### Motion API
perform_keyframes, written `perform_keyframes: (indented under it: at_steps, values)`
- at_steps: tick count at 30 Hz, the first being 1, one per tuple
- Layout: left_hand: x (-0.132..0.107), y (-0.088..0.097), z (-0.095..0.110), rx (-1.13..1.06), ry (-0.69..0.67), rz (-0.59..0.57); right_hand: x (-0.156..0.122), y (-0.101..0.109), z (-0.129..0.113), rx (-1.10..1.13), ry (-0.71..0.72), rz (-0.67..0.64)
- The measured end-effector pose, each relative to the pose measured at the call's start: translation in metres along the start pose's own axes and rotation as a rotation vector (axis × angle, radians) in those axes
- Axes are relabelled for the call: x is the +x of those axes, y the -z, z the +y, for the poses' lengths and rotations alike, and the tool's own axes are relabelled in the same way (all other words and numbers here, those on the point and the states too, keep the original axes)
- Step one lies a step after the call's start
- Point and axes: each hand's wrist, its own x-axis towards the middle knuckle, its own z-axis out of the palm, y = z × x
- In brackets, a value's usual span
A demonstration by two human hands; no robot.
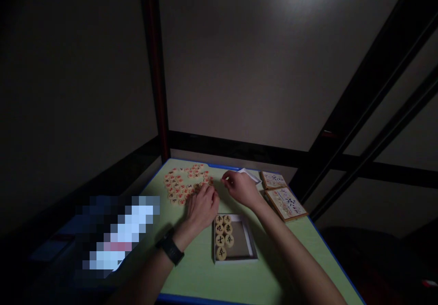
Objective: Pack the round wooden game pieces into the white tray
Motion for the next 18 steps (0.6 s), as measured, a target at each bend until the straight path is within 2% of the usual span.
perform_keyframes:
  at_steps: [4, 9, 14, 18]
  values:
    - [0.0, -0.002, 0.0, -0.016, -0.004, -0.029, 0.055, -0.022, 0.002, -0.134, 0.073, -0.177]
    - [0.0, -0.004, 0.0, 0.002, -0.017, -0.037, 0.108, -0.051, -0.012, -0.14, 0.221, -0.279]
    - [-0.001, -0.008, -0.002, 0.043, -0.047, -0.094, 0.148, -0.083, -0.035, -0.11, 0.375, -0.379]
    - [-0.002, -0.016, -0.001, 0.049, -0.076, -0.141, 0.164, -0.103, -0.057, -0.079, 0.479, -0.441]
